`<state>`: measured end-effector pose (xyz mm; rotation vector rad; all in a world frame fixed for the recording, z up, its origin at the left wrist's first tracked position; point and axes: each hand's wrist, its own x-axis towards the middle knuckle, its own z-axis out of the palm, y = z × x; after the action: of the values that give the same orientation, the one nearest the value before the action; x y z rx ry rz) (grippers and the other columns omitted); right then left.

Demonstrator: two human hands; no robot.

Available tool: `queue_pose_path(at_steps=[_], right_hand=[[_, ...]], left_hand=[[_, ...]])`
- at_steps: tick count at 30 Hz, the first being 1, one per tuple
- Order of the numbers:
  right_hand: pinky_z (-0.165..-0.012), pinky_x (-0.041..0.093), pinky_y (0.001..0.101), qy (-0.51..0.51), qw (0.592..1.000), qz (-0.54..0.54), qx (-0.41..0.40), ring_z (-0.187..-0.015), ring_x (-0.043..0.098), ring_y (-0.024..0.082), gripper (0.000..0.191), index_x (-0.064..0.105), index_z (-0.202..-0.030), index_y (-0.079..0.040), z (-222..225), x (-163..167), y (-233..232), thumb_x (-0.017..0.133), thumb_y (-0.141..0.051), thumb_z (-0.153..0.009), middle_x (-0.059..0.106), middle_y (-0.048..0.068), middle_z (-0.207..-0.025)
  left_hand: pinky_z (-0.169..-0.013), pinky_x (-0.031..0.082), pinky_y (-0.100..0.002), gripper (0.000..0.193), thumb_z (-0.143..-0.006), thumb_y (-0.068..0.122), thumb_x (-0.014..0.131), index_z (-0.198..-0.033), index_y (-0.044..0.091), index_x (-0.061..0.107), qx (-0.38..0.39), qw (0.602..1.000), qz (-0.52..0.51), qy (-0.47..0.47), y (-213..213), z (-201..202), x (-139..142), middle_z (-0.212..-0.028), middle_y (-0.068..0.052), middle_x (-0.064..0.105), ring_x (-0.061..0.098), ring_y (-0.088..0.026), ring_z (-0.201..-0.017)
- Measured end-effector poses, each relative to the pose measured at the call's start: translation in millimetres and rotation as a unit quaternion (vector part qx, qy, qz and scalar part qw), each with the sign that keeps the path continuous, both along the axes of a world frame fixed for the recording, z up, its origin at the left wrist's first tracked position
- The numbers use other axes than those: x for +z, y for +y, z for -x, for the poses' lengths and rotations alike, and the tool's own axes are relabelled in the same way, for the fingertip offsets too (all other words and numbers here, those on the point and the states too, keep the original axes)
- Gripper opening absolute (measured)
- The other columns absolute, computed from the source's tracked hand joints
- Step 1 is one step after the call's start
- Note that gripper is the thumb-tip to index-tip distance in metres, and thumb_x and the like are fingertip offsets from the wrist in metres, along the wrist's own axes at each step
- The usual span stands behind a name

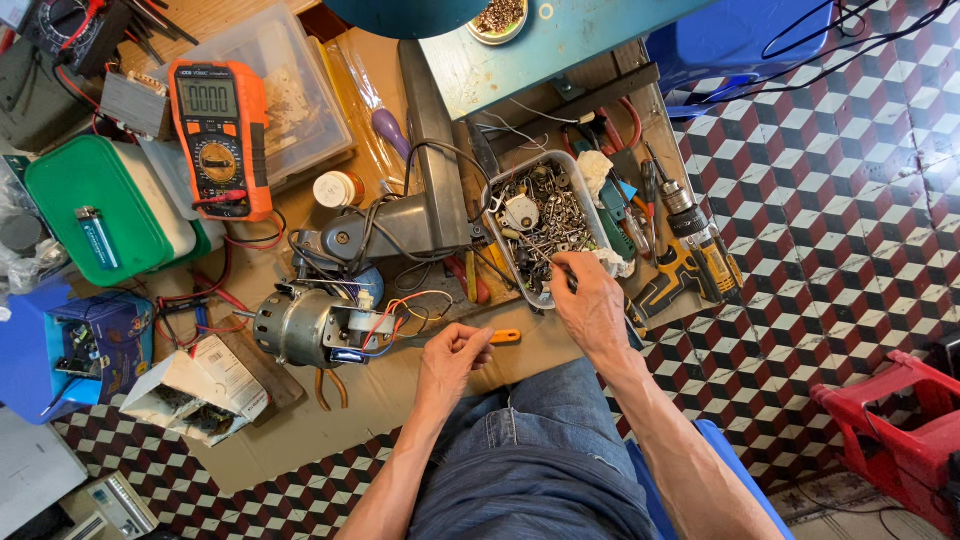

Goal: The person disassembles a small electric motor, removes a screw with a power drill, and then searches through a container of screws to find a replacement. They insert the new screw and tighten it with the drill.

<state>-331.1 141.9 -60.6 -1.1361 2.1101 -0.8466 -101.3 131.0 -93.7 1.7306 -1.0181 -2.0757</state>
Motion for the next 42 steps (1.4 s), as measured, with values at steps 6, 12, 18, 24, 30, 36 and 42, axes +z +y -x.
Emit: queue_pose_path(at_steps=[6, 12, 18, 24, 30, 36, 42], right_hand=[[-0.080, 0.054, 0.0454, -0.061, 0.994, -0.042, -0.082, -0.085, 0.069, 0.040, 0.035, 0.064, -0.130, -0.005, 7, -21, -29, 0.058, -0.019, -0.099, 0.070, 0.023, -0.093], [-0.088, 0.052, 0.0509, 0.030, 0.987, -0.088, -0.128, -0.097, 0.068, 0.045, 0.040, 0.067, -0.131, -0.003, 22, -74, -47, 0.053, -0.021, -0.098, 0.070, 0.030, -0.104], [-0.086, 0.054, 0.0477, -0.004, 0.984, -0.114, -0.140, -0.091, 0.072, 0.041, 0.036, 0.072, -0.123, -0.005, 25, -84, -40, 0.051, -0.020, -0.098, 0.073, 0.026, -0.096], [-0.081, 0.054, 0.0469, -0.032, 0.977, -0.112, -0.178, -0.081, 0.073, 0.034, 0.036, 0.069, -0.125, -0.005, 22, -80, -57, 0.051, -0.021, -0.098, 0.073, 0.019, -0.079], [-0.083, 0.055, 0.0468, 0.055, 0.979, -0.029, -0.195, -0.088, 0.073, 0.039, 0.029, 0.071, -0.119, -0.002, 16, -104, -64, 0.055, -0.020, -0.102, 0.073, 0.023, -0.093], [-0.076, 0.052, 0.0561, 0.156, 0.971, -0.075, -0.164, -0.083, 0.069, 0.047, 0.020, 0.071, -0.107, -0.002, 12, -110, -75, 0.059, -0.014, -0.097, 0.072, 0.026, -0.087], [-0.066, 0.054, 0.0579, 0.209, 0.963, -0.148, -0.078, -0.074, 0.069, 0.047, 0.013, 0.063, -0.104, 0.000, 19, -103, -86, 0.060, -0.010, -0.096, 0.069, 0.027, -0.076]], left_hand=[[-0.066, 0.055, -0.024, 0.025, -0.093, 0.026, 0.073, -0.094, 0.000, 0.071, -0.008, 1.000, 0.015, -0.010, -2, -1, 2, -0.080, -0.006, 0.074, 0.068, -0.010, -0.070], [-0.066, 0.056, -0.024, 0.026, -0.092, 0.027, 0.073, -0.095, 0.001, 0.072, -0.018, 0.999, 0.011, -0.026, -5, -3, 2, -0.081, -0.006, 0.075, 0.068, -0.010, -0.071], [-0.065, 0.055, -0.025, 0.027, -0.092, 0.027, 0.073, -0.095, 0.000, 0.072, -0.007, 0.999, 0.000, -0.032, -13, -2, -3, -0.081, -0.007, 0.075, 0.068, -0.011, -0.070], [-0.066, 0.056, -0.024, 0.027, -0.092, 0.027, 0.073, -0.095, 0.001, 0.072, -0.013, 1.000, 0.001, -0.027, -15, -2, -4, -0.082, -0.005, 0.075, 0.069, -0.010, -0.071], [-0.066, 0.055, -0.024, 0.027, -0.092, 0.027, 0.074, -0.096, 0.000, 0.070, 0.001, 1.000, -0.006, -0.012, -18, -2, -4, -0.083, -0.006, 0.075, 0.068, -0.010, -0.071], [-0.065, 0.055, -0.024, 0.027, -0.092, 0.027, 0.074, -0.096, 0.000, 0.071, 0.010, 1.000, -0.004, -0.027, -19, -9, -5, -0.081, -0.006, 0.075, 0.068, -0.010, -0.070], [-0.065, 0.055, -0.023, 0.026, -0.092, 0.025, 0.074, -0.095, -0.001, 0.072, 0.036, 0.999, -0.013, -0.013, -19, -14, -8, -0.081, -0.007, 0.075, 0.068, -0.010, -0.070]])
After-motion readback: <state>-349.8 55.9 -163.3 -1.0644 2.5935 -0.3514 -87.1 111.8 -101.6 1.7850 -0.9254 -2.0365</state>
